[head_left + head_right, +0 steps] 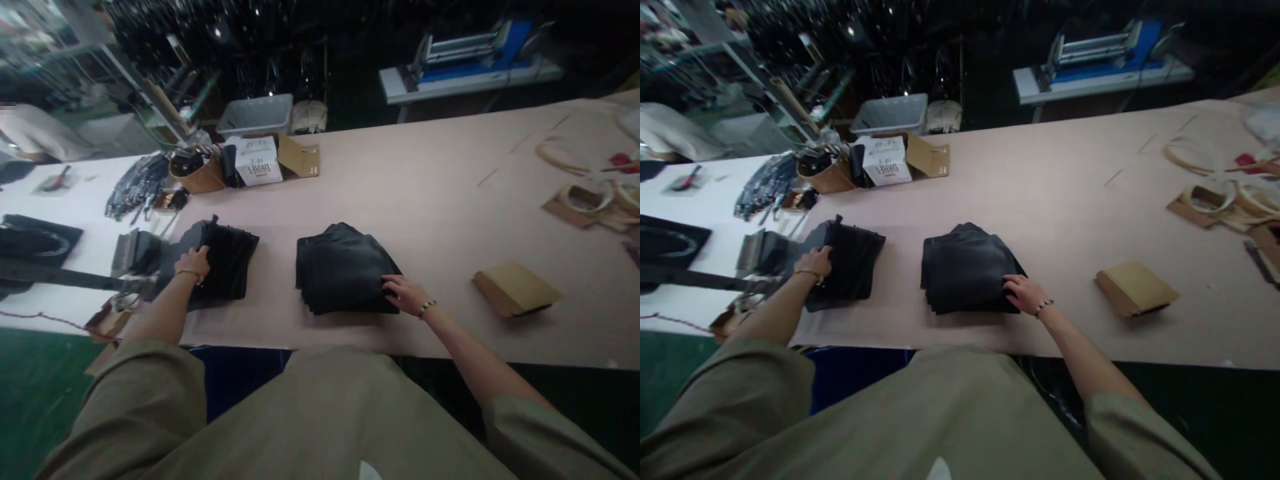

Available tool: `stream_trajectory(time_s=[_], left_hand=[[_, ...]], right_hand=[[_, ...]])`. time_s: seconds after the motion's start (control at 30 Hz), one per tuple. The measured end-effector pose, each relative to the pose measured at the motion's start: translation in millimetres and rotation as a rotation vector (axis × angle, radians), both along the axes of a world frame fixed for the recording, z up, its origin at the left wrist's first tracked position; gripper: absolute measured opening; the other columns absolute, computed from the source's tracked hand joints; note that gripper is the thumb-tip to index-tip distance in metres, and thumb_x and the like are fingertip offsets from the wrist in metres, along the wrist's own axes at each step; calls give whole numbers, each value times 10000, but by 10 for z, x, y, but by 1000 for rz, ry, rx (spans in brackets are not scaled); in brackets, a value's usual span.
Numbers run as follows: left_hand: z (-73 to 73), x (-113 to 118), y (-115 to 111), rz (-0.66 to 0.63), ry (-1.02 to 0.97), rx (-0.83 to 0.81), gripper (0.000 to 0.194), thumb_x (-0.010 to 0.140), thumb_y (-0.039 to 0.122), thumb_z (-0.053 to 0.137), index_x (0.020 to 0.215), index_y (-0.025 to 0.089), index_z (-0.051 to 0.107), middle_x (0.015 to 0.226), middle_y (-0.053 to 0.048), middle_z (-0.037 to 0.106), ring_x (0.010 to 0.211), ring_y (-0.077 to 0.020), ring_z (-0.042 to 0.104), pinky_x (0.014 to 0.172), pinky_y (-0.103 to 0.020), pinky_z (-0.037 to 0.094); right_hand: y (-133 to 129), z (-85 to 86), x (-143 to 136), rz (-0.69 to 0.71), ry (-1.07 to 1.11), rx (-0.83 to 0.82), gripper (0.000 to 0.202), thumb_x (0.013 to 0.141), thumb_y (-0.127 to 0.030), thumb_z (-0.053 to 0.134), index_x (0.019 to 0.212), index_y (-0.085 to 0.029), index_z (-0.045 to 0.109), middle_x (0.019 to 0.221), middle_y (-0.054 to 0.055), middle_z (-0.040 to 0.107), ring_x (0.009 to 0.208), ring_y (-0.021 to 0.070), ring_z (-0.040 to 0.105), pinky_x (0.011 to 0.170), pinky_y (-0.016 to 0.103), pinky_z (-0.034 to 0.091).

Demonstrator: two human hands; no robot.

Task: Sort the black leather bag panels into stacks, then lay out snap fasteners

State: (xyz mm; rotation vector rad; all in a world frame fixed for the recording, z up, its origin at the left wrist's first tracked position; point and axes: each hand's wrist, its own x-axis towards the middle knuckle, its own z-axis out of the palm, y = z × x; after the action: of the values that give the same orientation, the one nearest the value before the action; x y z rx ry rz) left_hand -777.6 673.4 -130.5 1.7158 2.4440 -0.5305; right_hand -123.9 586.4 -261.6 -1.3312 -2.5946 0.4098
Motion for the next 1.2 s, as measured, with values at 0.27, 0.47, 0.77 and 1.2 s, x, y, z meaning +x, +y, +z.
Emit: stream_trajectory(time_s=[0.27, 0.47, 0.77, 1.2], left_hand=[[-523, 2293, -577, -624, -457, 257, 460, 938, 429, 497, 1306, 171, 594, 1390, -167, 541, 1288, -283, 505, 1109, -428, 383], [-1101, 3880, -995, -683, -603, 169, 477, 927, 169, 472, 1401, 216, 486, 1109, -99, 682, 1004, -211, 654, 854, -317, 523], [-1138, 3785, -1036, -895, -571, 193, 319, 910, 121, 472, 1154, 232, 643, 1410, -51, 549, 1172, -197, 577, 930, -327, 520], [-467, 3439, -302, -531, -357, 459, 444, 963, 294, 477, 1385, 161, 521, 1054, -123, 707, 904, -254, 684, 756, -328, 513]], right_hand=[[245, 260, -94, 101, -33, -50, 138, 833, -251, 661, 951, -197, 709, 1104, 72, 700, 981, 241, 648, 844, 396, 548], [253, 413, -151, -198, 300, 12, 160, 874, -326, 619, 935, -213, 715, 1144, 76, 685, 1047, 227, 620, 929, 384, 498], [-740, -189, -70, -1075, 791, -928, 232, 764, -355, 680, 745, -125, 652, 733, 93, 666, 669, 165, 574, 599, 272, 430], [-238, 251, -141, -1073, 1107, -850, 369, 763, -423, 647, 1047, -188, 633, 1087, 82, 674, 853, 136, 622, 571, 189, 430]])
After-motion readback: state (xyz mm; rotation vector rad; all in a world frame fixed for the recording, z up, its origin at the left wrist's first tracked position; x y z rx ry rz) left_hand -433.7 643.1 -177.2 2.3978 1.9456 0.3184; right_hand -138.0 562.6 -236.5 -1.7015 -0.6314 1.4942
